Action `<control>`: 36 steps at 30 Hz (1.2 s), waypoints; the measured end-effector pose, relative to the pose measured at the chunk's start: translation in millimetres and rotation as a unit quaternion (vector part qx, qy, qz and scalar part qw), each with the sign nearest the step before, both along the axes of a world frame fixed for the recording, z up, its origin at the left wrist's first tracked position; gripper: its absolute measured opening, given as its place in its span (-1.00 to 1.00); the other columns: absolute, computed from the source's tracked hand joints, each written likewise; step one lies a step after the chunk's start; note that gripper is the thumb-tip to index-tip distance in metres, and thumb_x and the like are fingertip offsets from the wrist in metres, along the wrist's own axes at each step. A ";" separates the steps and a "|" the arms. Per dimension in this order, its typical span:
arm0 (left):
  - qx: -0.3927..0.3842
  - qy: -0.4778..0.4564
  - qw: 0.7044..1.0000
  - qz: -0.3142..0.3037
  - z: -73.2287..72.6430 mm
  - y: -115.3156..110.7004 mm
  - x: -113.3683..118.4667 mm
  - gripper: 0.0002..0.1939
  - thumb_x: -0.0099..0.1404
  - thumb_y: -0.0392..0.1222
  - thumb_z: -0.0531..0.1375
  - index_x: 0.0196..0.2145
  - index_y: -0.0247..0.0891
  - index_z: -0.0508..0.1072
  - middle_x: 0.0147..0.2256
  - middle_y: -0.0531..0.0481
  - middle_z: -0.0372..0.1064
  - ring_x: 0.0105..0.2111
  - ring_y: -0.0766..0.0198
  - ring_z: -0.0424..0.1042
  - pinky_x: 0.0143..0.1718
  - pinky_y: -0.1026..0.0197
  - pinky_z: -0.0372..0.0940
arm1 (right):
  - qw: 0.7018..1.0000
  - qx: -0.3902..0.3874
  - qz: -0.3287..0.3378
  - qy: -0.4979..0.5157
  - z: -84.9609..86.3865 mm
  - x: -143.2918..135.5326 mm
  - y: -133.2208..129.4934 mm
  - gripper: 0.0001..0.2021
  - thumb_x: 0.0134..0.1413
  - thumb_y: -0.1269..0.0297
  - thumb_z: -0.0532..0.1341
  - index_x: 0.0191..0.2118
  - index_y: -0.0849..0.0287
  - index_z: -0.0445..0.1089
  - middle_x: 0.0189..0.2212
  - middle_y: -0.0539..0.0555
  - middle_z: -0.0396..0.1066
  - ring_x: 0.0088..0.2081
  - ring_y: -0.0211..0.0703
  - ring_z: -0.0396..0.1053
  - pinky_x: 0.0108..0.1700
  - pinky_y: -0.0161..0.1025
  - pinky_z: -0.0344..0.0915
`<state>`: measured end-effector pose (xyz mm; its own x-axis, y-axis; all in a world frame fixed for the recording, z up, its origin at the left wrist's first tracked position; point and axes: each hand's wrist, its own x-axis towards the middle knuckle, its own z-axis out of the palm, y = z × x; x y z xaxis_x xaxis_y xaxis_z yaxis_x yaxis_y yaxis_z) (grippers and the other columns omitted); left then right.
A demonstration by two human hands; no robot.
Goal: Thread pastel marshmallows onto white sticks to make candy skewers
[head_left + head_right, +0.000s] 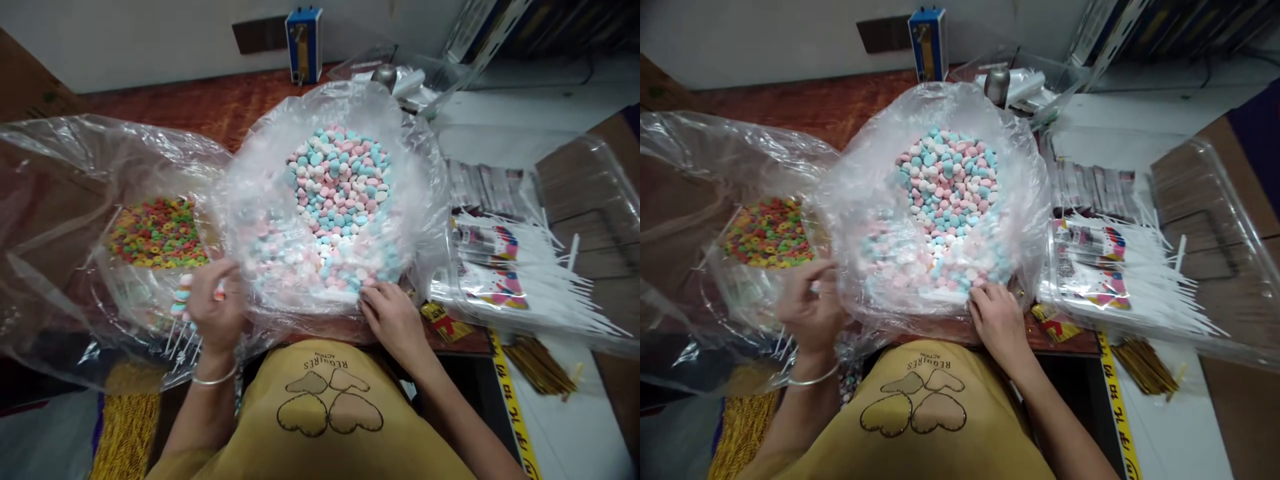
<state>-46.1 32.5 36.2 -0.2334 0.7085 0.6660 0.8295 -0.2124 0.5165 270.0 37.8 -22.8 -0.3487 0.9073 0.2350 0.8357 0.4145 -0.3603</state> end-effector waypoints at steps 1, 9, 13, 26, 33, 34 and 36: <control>-0.029 -0.013 0.995 -0.098 0.5 1.0 23.2 -0.87 0.41 -0.22 0.19 -0.13 -0.18 0.52 -0.18 -0.06 0.54 -0.13 0.12 0.49 -0.02 0.02 0.34 | 1.000 0.005 0.001 -0.009 -2.6 -2.5 0.0 -0.78 0.40 0.32 0.10 -0.17 0.16 0.50 -0.18 0.20 0.50 -0.15 0.04 0.36 -0.12 -0.12 0.24; -0.291 -0.109 0.900 -0.305 -22.7 3.7 103.6 -0.80 0.39 -0.14 0.24 -0.39 -0.22 0.55 -0.43 -0.02 0.46 -0.41 0.29 0.39 -0.32 0.22 0.28 | 0.994 0.075 0.008 0.085 0.1 -2.1 1.0 -0.82 0.41 0.37 0.12 -0.18 0.15 0.48 -0.24 0.13 0.52 -0.20 -0.04 0.41 -0.15 -0.14 0.23; -0.315 -0.345 0.849 -0.248 -19.7 3.4 109.7 -0.78 0.25 -0.08 0.37 -0.20 -0.26 0.62 -0.31 -0.06 0.56 -0.39 0.31 0.47 -0.32 0.25 0.37 | 0.976 0.192 0.048 0.095 14.6 -2.6 1.0 -0.83 0.33 0.53 0.19 -0.06 0.18 0.45 -0.19 0.17 0.57 -0.18 -0.03 0.46 -0.08 -0.09 0.24; -0.320 -0.523 0.740 -0.278 -11.1 7.7 115.7 -0.65 0.21 0.06 0.41 -0.28 -0.32 0.60 -0.45 -0.03 0.54 -0.43 0.33 0.55 -0.30 0.29 0.46 | 0.959 0.248 0.079 0.115 20.5 -12.4 1.6 -0.84 0.29 0.53 0.24 -0.06 0.21 0.40 -0.26 0.18 0.55 -0.21 -0.02 0.49 -0.05 -0.02 0.30; -0.298 -0.420 0.818 -0.257 -8.0 26.8 104.8 -0.72 0.27 -0.11 0.37 -0.10 -0.28 0.61 -0.25 -0.11 0.62 -0.28 0.25 0.59 -0.18 0.21 0.48 | 0.959 0.256 0.031 0.115 21.7 -10.4 6.9 -0.79 0.30 0.53 0.25 0.00 0.22 0.40 -0.24 0.20 0.52 -0.23 -0.02 0.50 -0.12 -0.10 0.37; -0.280 -0.379 0.848 -0.244 -5.6 35.1 99.7 -0.74 0.29 -0.16 0.35 -0.08 -0.27 0.61 -0.20 -0.11 0.62 -0.25 0.24 0.59 -0.15 0.20 0.47 | 0.959 0.256 0.013 0.118 21.4 -8.2 8.5 -0.80 0.31 0.51 0.25 0.01 0.23 0.40 -0.23 0.20 0.53 -0.23 -0.04 0.50 -0.14 -0.14 0.38; -0.237 -0.270 0.905 -0.228 1.1 56.6 89.4 -0.82 0.35 -0.24 0.28 -0.11 -0.25 0.61 -0.16 -0.10 0.61 -0.19 0.23 0.58 -0.11 0.18 0.45 | 0.960 0.249 -0.020 0.127 20.7 -3.8 11.8 -0.84 0.35 0.46 0.23 0.01 0.23 0.40 -0.22 0.19 0.54 -0.25 -0.08 0.52 -0.19 -0.21 0.39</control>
<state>43.3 89.1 37.3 -0.0447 0.9895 0.1377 0.3103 -0.1173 0.9434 266.2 49.6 -2.1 -0.1896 0.6726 0.7153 0.7665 0.5567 -0.3204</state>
